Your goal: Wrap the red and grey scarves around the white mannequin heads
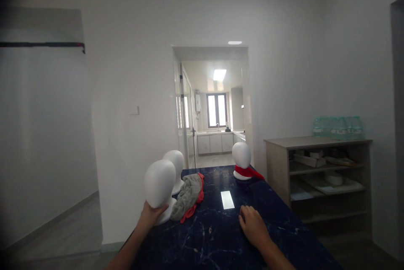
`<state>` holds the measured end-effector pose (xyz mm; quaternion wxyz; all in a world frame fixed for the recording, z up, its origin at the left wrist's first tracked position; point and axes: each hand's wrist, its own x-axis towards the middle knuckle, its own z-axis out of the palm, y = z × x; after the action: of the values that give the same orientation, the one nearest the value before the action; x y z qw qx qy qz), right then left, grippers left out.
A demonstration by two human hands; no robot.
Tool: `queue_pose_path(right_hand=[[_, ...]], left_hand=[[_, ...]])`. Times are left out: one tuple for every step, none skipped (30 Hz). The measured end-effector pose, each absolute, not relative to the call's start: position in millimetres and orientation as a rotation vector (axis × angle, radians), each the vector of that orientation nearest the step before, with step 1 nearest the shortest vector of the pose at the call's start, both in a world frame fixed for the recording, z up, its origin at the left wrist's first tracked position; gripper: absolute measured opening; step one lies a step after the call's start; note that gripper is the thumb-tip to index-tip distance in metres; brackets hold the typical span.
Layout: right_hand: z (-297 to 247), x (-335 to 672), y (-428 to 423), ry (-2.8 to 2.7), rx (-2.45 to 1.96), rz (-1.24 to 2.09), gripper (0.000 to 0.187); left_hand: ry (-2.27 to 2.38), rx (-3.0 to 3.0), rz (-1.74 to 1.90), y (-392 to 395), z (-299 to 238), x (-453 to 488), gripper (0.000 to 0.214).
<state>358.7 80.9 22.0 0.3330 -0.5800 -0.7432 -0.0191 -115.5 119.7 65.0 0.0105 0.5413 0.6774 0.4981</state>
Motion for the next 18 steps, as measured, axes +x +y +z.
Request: queue_pose_path(right_hand=[[22, 358, 81, -1.937, -1.523, -0.054, 0.015], [21, 358, 82, -1.928, -1.536, -0.055, 0.015], [21, 359, 83, -1.922, -1.547, -0.053, 0.015], [20, 360, 84, -1.918, -1.559, -0.052, 0.015], [20, 361, 84, -1.912, -1.573, -0.051, 0.015], [19, 362, 85, -1.905, -1.589, -0.047, 0.014], [20, 362, 85, -1.898, -1.604, -0.038, 0.014], [20, 362, 84, -1.888, -1.618, -0.03, 0.014], [21, 361, 84, -1.88, -1.63, -0.022, 0.013], [23, 361, 83, -1.871, -1.64, -0.014, 0.013], [24, 360, 83, -1.866, -1.646, -0.007, 0.012], [26, 360, 82, -1.861, -1.651, -0.002, 0.011], [28, 359, 82, -1.855, -1.655, 0.002, 0.011], [29, 359, 82, -1.849, -1.66, 0.005, 0.011], [30, 359, 82, -1.844, -1.668, 0.009, 0.01], [31, 359, 82, -1.838, -1.677, 0.011, 0.01], [31, 359, 82, -1.835, -1.686, 0.011, 0.01], [31, 359, 82, -1.832, -1.696, 0.006, 0.011]], left_hand=[[2.048, 1.664, 1.614, 126, 63, -112, 0.089], [1.985, 1.646, 1.659, 130, 62, -111, 0.092], [1.927, 1.64, 1.7, 134, 61, -110, 0.093], [1.876, 1.644, 1.743, 136, 62, -110, 0.091], [1.819, 1.656, 1.781, 136, 63, -112, 0.089], [1.758, 1.67, 1.816, 135, 65, -115, 0.085], [1.7, 1.683, 1.842, 132, 68, -118, 0.08], [1.66, 1.692, 1.858, 128, 72, -122, 0.076], [1.65, 1.697, 1.869, 123, 76, -126, 0.072], [1.672, 1.698, 1.876, 116, 80, -130, 0.069], [1.719, 1.694, 1.885, 109, 85, -131, 0.067], [1.767, 1.696, 1.885, 102, 89, -130, 0.064], [1.791, 1.705, 1.88, 95, 93, -126, 0.062], [1.78, 1.721, 1.872, 88, 96, -118, 0.06], [1.739, 1.738, 1.863, 82, 97, -105, 0.059], [1.665, 1.759, 1.851, 77, 97, -87, 0.059], [1.609, 1.752, 1.851, 73, 94, -67, 0.063], [1.569, 1.71, 1.875, 72, 90, -44, 0.069]])
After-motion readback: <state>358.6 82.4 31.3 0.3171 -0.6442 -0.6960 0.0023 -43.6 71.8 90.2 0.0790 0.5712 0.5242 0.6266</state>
